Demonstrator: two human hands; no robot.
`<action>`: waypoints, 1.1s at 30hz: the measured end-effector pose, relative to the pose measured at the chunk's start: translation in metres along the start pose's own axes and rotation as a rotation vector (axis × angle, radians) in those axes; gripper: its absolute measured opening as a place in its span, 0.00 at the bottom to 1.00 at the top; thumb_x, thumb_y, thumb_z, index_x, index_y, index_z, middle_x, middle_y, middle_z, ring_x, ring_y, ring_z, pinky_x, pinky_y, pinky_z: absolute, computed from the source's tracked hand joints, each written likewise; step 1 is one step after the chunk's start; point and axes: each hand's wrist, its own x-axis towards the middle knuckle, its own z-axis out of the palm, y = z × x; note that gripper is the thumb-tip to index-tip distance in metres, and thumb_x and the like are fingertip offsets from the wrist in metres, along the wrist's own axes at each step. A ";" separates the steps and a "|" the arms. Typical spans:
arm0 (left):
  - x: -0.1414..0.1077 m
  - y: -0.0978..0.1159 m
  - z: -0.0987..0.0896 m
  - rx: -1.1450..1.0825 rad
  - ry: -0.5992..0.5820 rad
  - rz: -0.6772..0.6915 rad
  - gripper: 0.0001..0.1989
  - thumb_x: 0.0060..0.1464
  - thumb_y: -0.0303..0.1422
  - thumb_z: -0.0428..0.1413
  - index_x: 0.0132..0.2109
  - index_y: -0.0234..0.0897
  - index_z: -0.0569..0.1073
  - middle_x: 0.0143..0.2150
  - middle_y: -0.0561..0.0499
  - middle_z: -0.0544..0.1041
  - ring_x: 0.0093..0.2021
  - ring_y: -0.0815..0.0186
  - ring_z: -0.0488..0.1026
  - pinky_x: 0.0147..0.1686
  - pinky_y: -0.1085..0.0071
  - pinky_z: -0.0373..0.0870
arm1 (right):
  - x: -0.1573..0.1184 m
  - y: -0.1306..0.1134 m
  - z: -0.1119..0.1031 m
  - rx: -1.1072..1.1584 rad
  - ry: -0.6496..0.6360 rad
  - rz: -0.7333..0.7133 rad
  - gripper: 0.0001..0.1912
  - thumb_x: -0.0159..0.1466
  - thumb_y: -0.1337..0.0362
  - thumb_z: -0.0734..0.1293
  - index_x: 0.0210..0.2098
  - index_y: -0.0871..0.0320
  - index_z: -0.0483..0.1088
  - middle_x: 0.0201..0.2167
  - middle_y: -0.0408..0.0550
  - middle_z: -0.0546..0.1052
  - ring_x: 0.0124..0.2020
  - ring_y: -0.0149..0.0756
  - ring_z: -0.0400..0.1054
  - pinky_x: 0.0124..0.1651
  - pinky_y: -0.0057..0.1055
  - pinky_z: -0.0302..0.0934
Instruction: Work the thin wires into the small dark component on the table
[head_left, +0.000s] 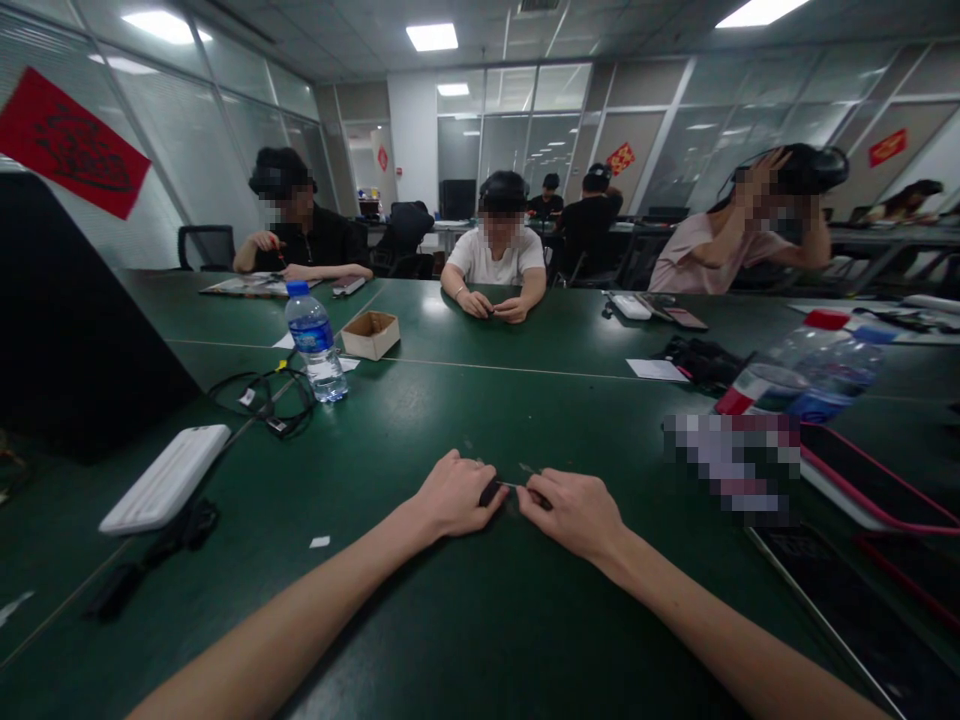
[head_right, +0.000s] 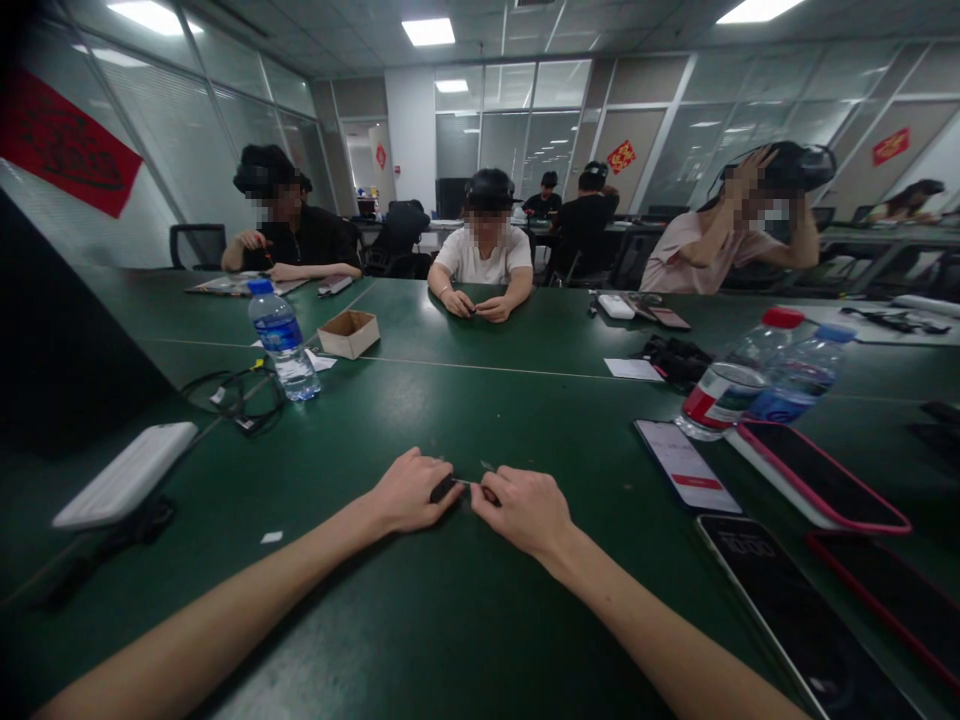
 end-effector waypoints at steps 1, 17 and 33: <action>0.000 0.000 0.000 0.003 0.002 0.002 0.18 0.62 0.42 0.40 0.35 0.35 0.68 0.34 0.45 0.75 0.35 0.59 0.73 0.38 0.62 0.61 | 0.000 0.000 0.000 0.001 -0.002 0.000 0.21 0.65 0.56 0.54 0.27 0.59 0.71 0.23 0.44 0.71 0.21 0.24 0.59 0.24 0.23 0.47; -0.001 0.001 -0.003 0.017 0.015 0.008 0.17 0.61 0.41 0.41 0.34 0.36 0.68 0.34 0.46 0.75 0.34 0.60 0.72 0.38 0.62 0.61 | 0.001 0.000 0.000 0.011 0.017 0.012 0.21 0.65 0.55 0.54 0.25 0.59 0.70 0.22 0.43 0.70 0.20 0.24 0.58 0.24 0.23 0.47; 0.000 -0.001 0.001 0.001 -0.003 0.003 0.18 0.61 0.42 0.41 0.35 0.35 0.68 0.33 0.46 0.75 0.34 0.60 0.72 0.39 0.62 0.61 | 0.000 0.000 0.001 -0.015 0.008 0.014 0.22 0.65 0.55 0.53 0.26 0.60 0.70 0.23 0.44 0.71 0.21 0.24 0.59 0.25 0.23 0.48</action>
